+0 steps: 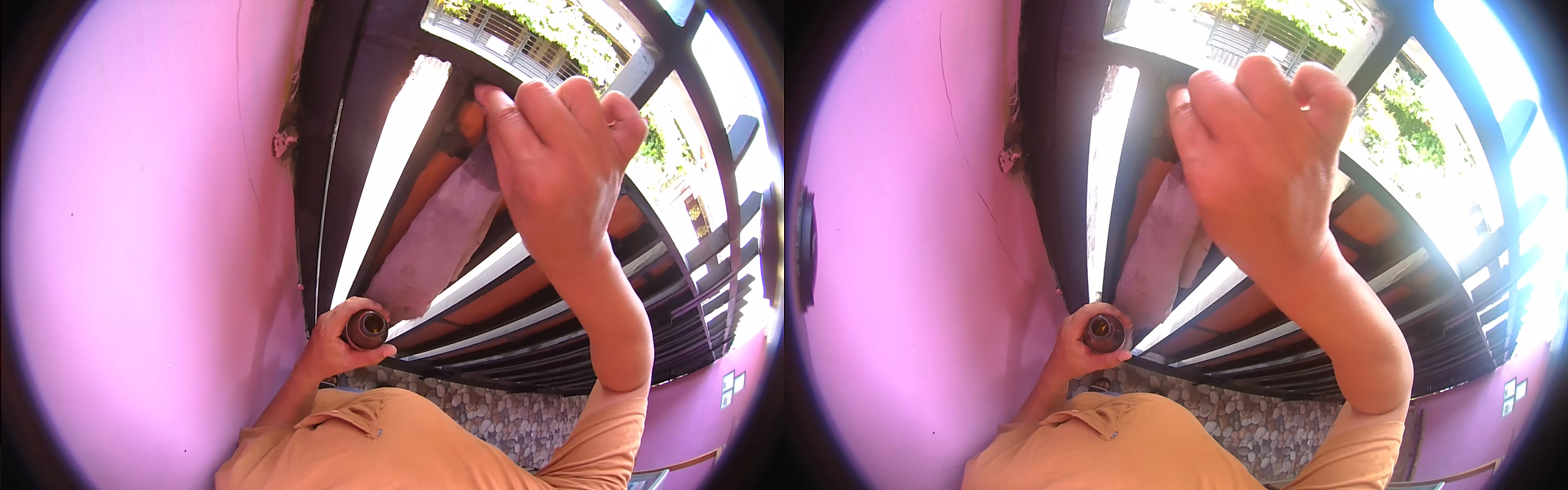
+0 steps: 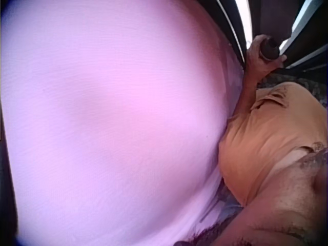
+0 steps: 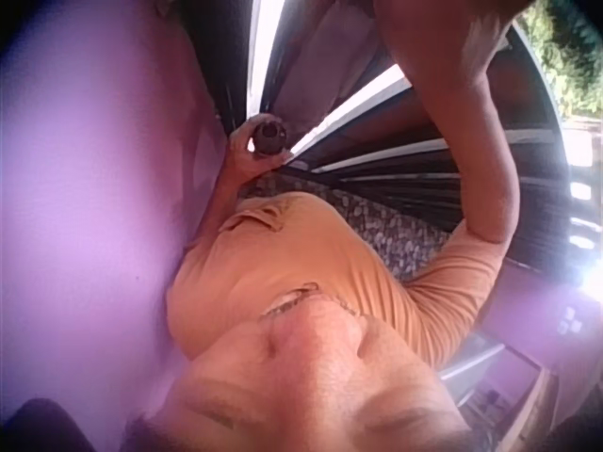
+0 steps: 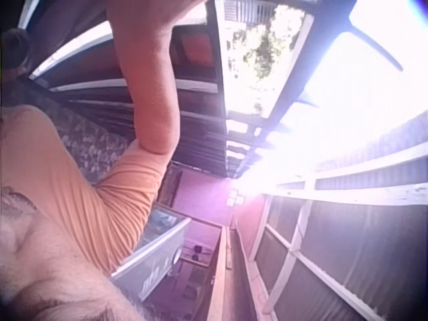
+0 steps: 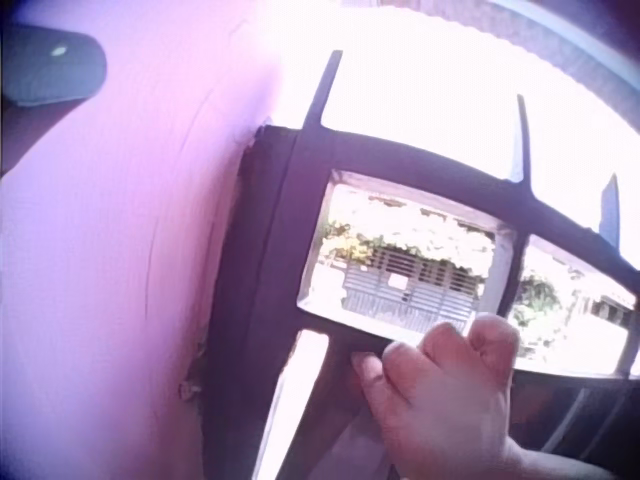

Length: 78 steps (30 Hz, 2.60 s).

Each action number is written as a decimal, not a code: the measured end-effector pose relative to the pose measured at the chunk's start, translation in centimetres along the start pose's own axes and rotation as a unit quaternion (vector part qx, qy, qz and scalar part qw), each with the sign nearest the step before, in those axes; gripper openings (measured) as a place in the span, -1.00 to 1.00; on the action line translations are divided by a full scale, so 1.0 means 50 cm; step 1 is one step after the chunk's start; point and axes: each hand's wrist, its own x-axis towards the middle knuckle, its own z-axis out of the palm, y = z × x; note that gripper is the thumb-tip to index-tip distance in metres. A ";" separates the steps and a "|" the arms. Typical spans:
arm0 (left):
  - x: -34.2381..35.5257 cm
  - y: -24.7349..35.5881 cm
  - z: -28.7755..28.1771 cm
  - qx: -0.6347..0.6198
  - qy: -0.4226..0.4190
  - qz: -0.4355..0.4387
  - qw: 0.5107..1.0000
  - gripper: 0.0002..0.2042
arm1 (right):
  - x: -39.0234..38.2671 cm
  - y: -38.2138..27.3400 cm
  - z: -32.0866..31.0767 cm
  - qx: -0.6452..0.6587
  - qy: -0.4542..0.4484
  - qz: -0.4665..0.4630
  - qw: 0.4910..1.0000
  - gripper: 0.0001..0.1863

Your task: The person wipes the panels and bars of a metal gate with a cloth, repeatedly dipping the cloth into a small bottle.

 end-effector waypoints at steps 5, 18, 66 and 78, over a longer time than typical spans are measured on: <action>0.005 0.005 0.012 -0.006 -0.005 0.001 1.000 -0.42 | -0.031 -0.028 -0.018 0.013 -0.048 -0.013 0.999 -0.79; 0.006 -0.001 0.010 -0.019 0.008 -0.015 1.000 -0.45 | 0.004 0.023 -0.013 0.012 0.005 -0.017 1.000 -0.88; 0.058 0.073 0.070 -0.136 -0.043 -0.025 0.989 -0.34 | -0.277 -0.264 -0.108 0.642 -0.088 0.597 0.473 -0.74; 0.072 0.077 0.102 0.093 0.031 0.120 0.988 -0.33 | -0.296 -0.273 -0.142 0.576 -0.092 0.420 0.695 -0.49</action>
